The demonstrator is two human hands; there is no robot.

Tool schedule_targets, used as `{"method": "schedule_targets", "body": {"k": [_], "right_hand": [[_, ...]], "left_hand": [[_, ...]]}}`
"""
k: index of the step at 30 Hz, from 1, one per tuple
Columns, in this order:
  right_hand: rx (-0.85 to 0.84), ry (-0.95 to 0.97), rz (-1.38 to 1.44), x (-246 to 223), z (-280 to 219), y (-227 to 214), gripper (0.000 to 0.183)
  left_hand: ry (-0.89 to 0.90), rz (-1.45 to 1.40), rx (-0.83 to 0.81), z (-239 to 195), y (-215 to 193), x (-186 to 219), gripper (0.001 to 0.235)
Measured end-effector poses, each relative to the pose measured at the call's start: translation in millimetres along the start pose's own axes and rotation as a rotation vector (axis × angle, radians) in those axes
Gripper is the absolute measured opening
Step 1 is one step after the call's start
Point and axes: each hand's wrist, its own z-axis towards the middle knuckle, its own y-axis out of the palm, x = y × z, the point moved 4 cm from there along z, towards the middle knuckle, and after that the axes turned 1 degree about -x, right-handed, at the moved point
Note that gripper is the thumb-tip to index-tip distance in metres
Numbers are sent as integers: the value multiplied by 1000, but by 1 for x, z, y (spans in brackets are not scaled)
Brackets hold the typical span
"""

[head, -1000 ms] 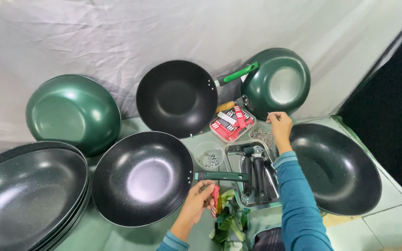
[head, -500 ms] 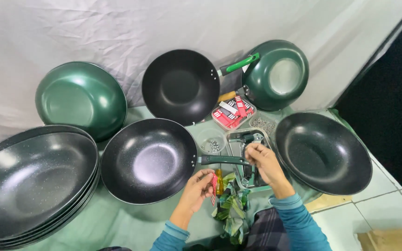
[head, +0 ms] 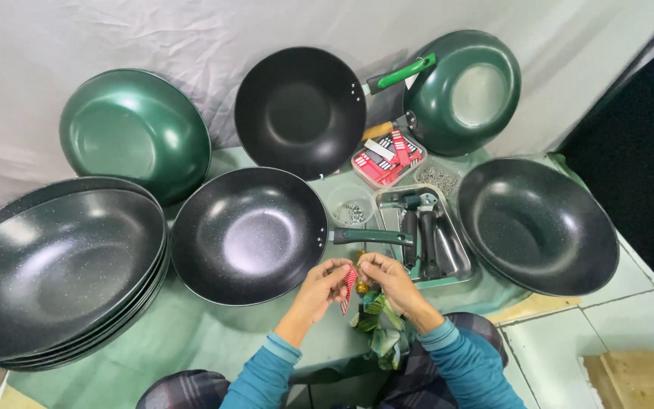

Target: Assembling pan handles using a screwdriver and cleaning the pans with a cloth

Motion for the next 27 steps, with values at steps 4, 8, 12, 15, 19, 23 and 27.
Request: {"method": "schedule_targets", "body": {"k": [4,8,12,15,19,23,27], "right_hand": [[3,-3,-9,-4,-2,-1,14],[25,-41,-18,-4,-5,-2,14],[33,-45,-8,-6,-9,-2,15],[83,-54,-62,-12,-13,1,13],[82,-119,-167,-20,-15,0,12],[58,-145,-274,-29,-21,5,12],[62,-150,-298,-28,-21,4,12]], "left_hand": [[2,-25,2,0,3,6,25],[43,0,23,-7,11,11,24],[101,99,52,-10,18,10,24],[122,192,67,-12,25,9,26],[190,316,135,-11,27,9,20],[244,387,186,-15,33,10,19],[278,461,207,-17,36,12,20]]}}
